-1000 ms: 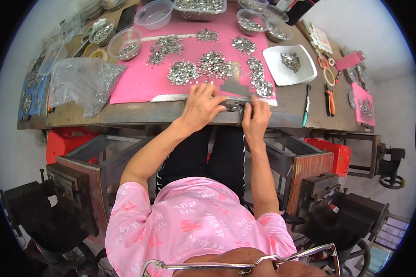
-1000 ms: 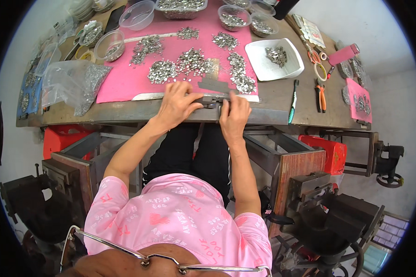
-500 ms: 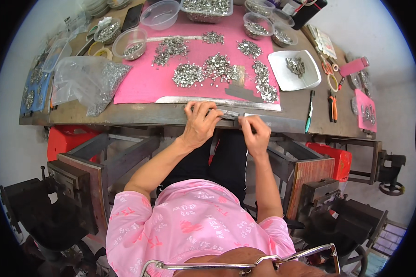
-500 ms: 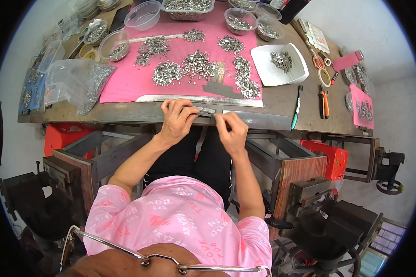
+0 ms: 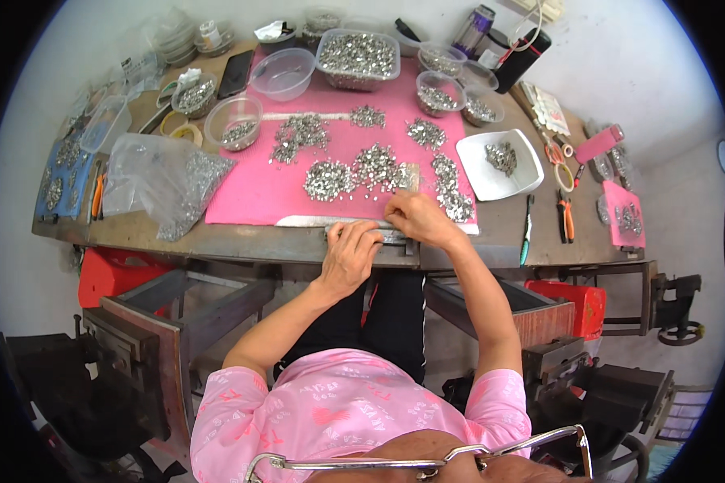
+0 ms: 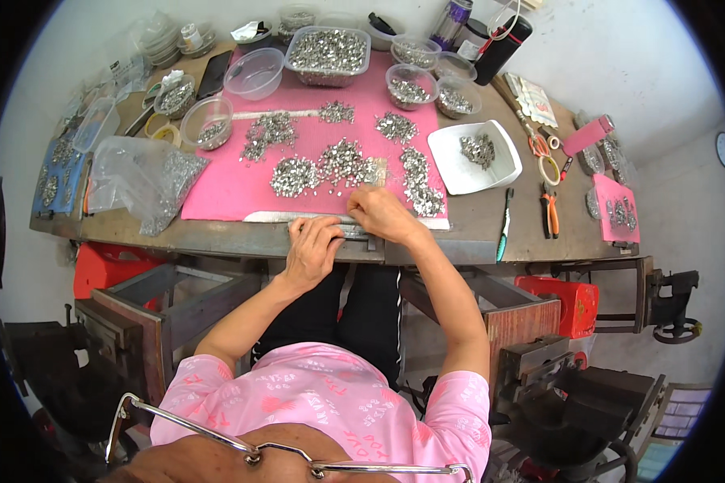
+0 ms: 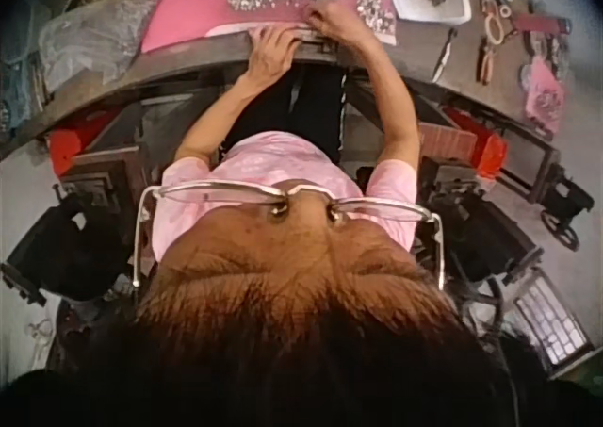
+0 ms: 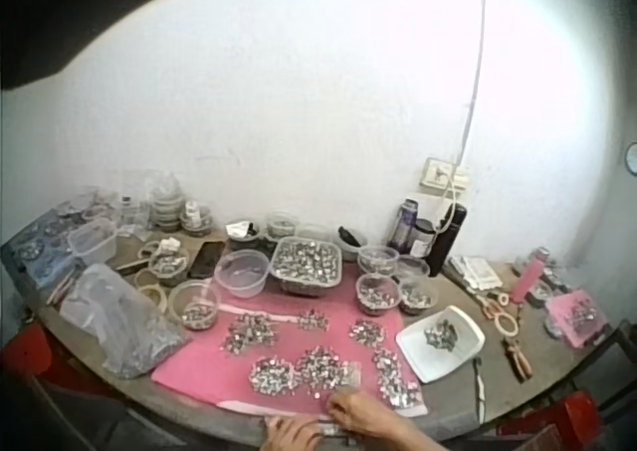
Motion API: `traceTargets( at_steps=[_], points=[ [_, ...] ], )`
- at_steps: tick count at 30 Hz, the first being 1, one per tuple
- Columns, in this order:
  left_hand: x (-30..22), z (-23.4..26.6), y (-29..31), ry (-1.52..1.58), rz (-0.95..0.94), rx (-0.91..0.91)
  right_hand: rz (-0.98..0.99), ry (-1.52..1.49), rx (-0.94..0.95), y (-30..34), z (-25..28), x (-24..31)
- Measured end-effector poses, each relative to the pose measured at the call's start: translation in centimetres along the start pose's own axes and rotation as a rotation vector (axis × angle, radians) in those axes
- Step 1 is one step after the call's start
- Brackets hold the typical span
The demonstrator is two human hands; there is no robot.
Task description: The person arranges small metal pieces onto a metal track tool by hand, presses them using a manual press machine, and continues placing metal pieces into the track tool.
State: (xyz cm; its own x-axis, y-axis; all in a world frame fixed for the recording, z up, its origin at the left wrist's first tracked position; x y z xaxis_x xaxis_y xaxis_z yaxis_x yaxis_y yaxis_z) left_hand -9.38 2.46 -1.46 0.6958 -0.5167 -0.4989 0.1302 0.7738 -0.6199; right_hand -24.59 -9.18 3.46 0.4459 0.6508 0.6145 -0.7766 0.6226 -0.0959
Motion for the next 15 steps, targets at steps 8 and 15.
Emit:
traceTargets(
  at_steps=[8, 15],
  points=[
    [-0.2, -0.1, -0.1, -0.002, 0.042, -0.005, 0.026, -0.065, -0.226, -2.1, -1.3, 0.2],
    [0.0, -0.3, -0.6, -0.014, 0.022, 0.02, -0.01, 0.044, -0.055, -1.8, -0.4, -0.9]
  ],
)
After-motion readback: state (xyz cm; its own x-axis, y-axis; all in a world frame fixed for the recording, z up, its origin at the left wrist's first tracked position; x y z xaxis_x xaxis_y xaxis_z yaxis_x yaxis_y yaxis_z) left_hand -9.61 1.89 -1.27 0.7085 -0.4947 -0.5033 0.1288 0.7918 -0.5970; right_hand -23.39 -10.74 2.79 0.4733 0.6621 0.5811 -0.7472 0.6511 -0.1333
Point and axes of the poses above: each hand's wrist, its own y-axis away from the middle knuckle, its own z-axis out of the back of the hand, x = y × z, the point moved 2 cm from there along -y, towards the middle knuckle, and after that the axes turned 3 degrees about x, right-handed, at the moved point
